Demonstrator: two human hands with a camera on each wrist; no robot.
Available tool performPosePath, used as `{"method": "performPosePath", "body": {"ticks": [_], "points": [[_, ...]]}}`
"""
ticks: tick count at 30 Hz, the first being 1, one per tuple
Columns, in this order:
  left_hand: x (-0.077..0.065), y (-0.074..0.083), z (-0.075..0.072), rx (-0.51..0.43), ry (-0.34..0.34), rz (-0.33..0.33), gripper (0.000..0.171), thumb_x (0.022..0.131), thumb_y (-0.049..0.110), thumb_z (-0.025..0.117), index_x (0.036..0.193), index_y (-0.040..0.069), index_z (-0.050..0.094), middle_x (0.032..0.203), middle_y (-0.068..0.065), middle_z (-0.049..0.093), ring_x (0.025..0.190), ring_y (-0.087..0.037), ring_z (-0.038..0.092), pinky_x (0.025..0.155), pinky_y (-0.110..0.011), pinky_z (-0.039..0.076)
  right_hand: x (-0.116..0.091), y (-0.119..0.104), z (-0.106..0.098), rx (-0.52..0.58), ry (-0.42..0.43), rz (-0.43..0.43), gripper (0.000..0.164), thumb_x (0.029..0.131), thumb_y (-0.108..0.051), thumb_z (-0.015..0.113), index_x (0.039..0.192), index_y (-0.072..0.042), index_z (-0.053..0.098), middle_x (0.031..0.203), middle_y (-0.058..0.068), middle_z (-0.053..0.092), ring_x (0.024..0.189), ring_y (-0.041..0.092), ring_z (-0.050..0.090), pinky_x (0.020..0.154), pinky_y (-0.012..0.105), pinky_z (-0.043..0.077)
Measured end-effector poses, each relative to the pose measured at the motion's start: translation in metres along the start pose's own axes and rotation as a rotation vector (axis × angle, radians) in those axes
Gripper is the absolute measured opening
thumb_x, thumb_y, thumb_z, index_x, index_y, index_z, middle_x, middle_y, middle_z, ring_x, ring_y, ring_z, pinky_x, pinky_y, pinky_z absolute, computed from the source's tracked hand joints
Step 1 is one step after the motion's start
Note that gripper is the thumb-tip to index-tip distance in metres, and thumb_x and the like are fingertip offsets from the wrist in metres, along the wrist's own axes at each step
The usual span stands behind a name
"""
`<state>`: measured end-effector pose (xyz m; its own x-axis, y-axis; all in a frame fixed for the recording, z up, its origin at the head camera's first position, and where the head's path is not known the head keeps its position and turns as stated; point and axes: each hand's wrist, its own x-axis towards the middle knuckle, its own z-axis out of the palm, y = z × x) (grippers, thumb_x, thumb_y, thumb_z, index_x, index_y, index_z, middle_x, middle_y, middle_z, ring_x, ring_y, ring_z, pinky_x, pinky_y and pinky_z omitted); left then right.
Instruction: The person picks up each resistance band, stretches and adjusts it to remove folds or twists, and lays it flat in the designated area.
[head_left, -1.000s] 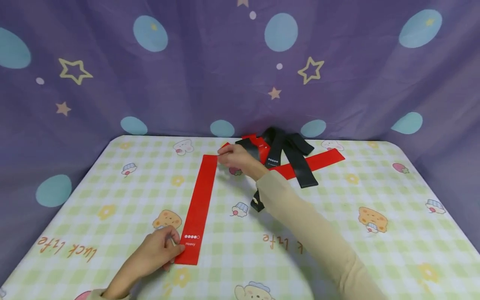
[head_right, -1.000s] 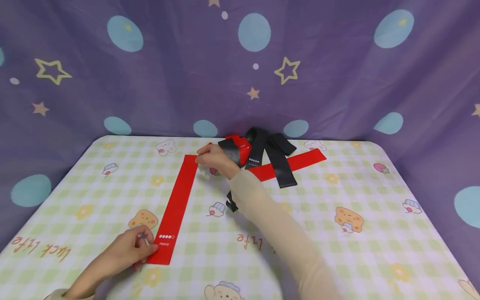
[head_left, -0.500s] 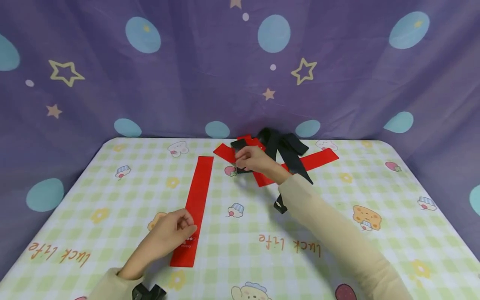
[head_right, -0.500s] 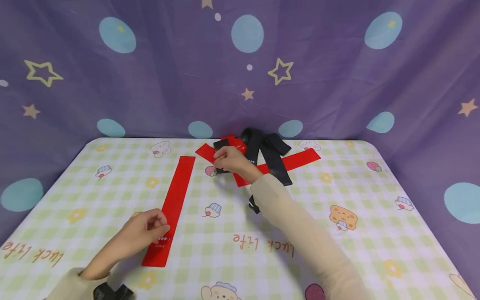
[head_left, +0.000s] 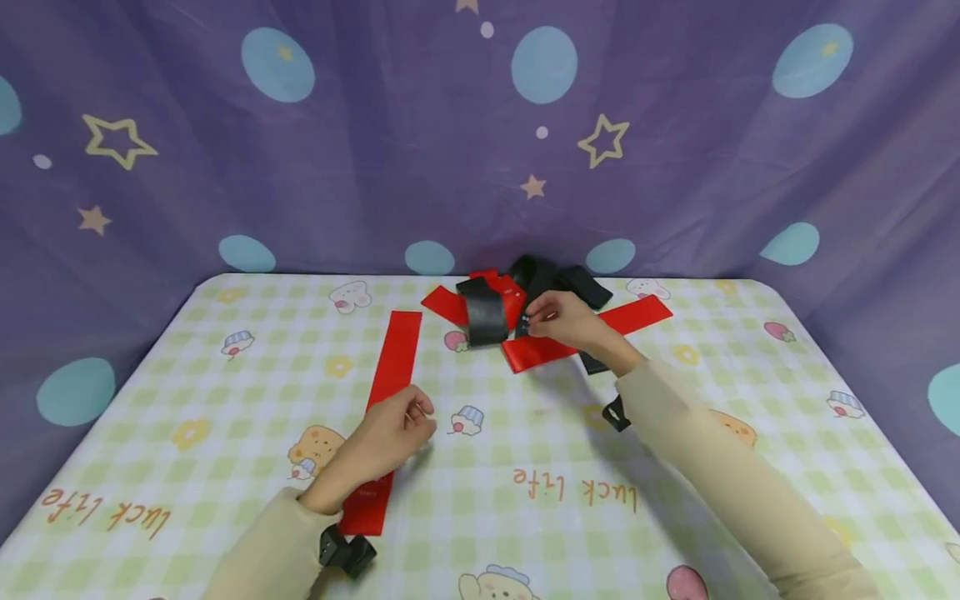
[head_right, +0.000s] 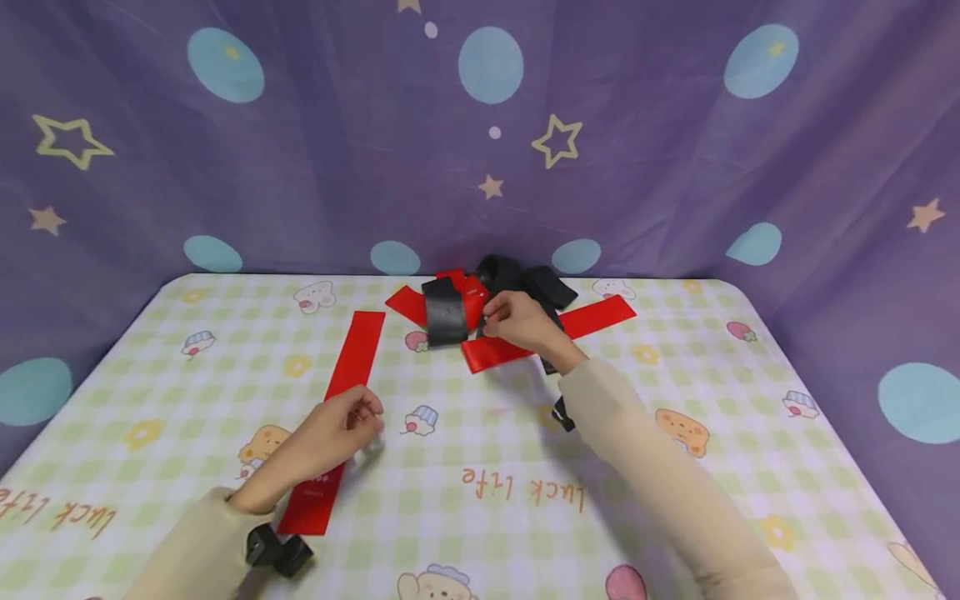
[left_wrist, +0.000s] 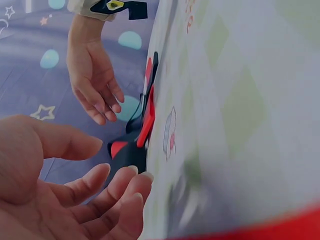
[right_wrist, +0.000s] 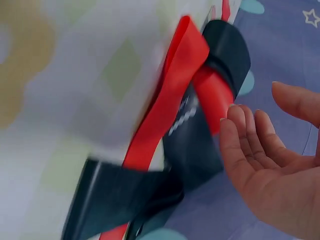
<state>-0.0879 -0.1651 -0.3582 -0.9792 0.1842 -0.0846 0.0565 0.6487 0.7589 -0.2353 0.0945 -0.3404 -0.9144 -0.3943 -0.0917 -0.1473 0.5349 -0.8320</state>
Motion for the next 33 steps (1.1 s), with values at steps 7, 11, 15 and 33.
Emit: {"method": "performPosePath", "body": {"ticks": [7,11,15,33], "points": [[0.013,0.006,0.013,-0.029,0.004,0.016,0.014,0.087,0.008,0.056,0.1,0.003,0.058,0.082,-0.002,0.06,0.07,-0.012,0.053,0.065,-0.025,0.045,-0.012,0.017,-0.016,-0.098,0.01,-0.042,0.028,0.084,0.001,0.064,0.109,0.011,0.057,0.103,0.025,0.063,0.089,0.026,0.06,0.08,0.029,0.052],[0.021,0.009,0.019,-0.063,-0.003,0.043,0.016,0.087,0.008,0.053,0.101,0.002,0.058,0.086,-0.004,0.061,0.072,-0.012,0.055,0.067,-0.026,0.046,-0.018,0.03,-0.02,-0.148,0.006,-0.028,0.026,0.085,-0.001,0.065,0.108,0.009,0.058,0.104,0.024,0.063,0.089,0.027,0.061,0.083,0.034,0.053],[0.025,0.014,0.024,-0.138,-0.036,0.02,0.018,0.087,0.009,0.054,0.102,0.001,0.058,0.089,-0.006,0.062,0.069,-0.014,0.055,0.061,-0.027,0.046,-0.024,0.041,-0.024,-0.167,-0.021,-0.008,0.026,0.084,-0.003,0.065,0.108,0.007,0.059,0.105,0.023,0.063,0.092,0.028,0.061,0.086,0.038,0.053],[0.092,0.061,0.081,-0.265,-0.101,-0.072,0.02,0.087,0.01,0.053,0.107,0.005,0.055,0.089,-0.009,0.06,0.069,-0.021,0.059,0.057,-0.024,0.045,-0.049,0.071,-0.043,-0.238,-0.096,0.01,0.044,0.074,-0.006,0.078,0.111,0.006,0.057,0.112,0.022,0.059,0.105,0.036,0.055,0.096,0.049,0.045]]}}
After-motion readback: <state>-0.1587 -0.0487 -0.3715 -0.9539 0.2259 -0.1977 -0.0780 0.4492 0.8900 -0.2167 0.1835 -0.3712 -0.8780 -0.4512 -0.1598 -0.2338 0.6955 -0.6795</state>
